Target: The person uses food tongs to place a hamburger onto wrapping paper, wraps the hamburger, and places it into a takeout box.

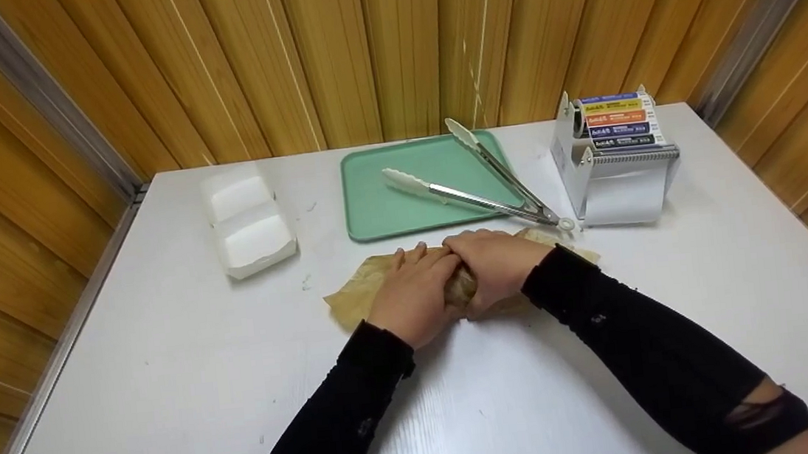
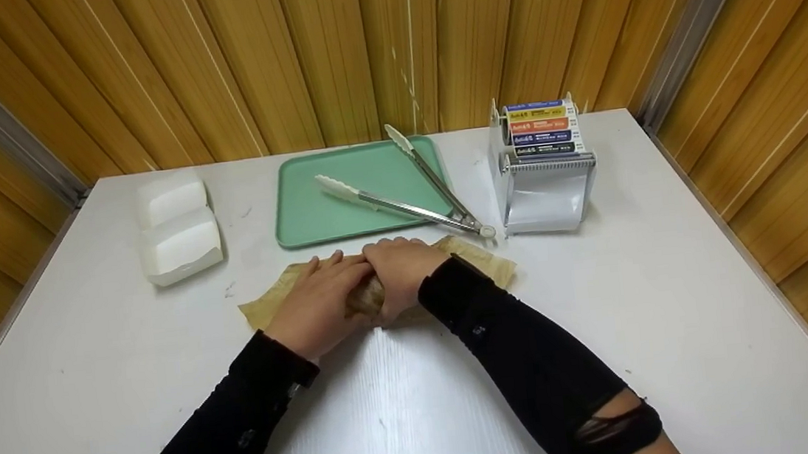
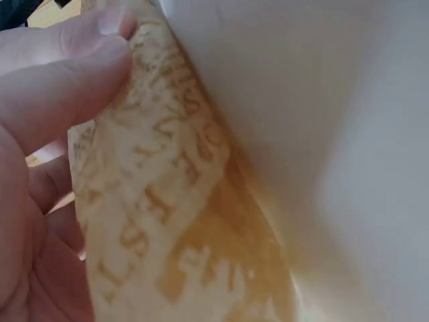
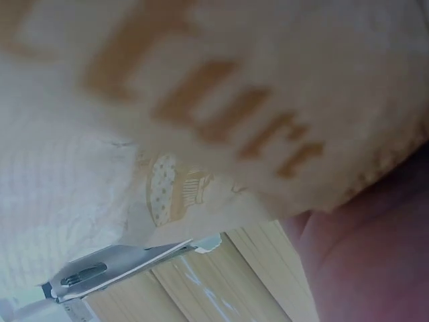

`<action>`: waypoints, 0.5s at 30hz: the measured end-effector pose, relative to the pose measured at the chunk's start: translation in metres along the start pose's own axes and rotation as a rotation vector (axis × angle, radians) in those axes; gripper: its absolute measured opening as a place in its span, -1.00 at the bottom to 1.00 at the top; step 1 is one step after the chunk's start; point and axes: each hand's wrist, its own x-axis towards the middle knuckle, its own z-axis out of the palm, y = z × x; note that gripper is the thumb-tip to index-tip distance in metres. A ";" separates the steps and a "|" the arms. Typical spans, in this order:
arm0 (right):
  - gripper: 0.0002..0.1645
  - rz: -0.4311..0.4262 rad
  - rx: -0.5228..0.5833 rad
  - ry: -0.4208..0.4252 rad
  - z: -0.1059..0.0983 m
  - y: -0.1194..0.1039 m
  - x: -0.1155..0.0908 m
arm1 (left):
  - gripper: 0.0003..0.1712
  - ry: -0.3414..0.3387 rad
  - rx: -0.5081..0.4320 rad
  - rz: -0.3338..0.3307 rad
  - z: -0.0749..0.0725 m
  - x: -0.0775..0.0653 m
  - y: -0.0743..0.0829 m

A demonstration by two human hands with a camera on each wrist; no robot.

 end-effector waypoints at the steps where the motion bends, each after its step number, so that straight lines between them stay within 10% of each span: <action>1: 0.14 0.003 -0.008 0.000 0.000 0.000 0.001 | -0.11 -0.002 0.004 -0.010 0.000 0.000 -0.001; 15: 0.08 0.071 -0.002 -0.027 0.006 -0.003 0.006 | 0.09 -0.127 -0.109 -0.166 -0.018 -0.008 -0.033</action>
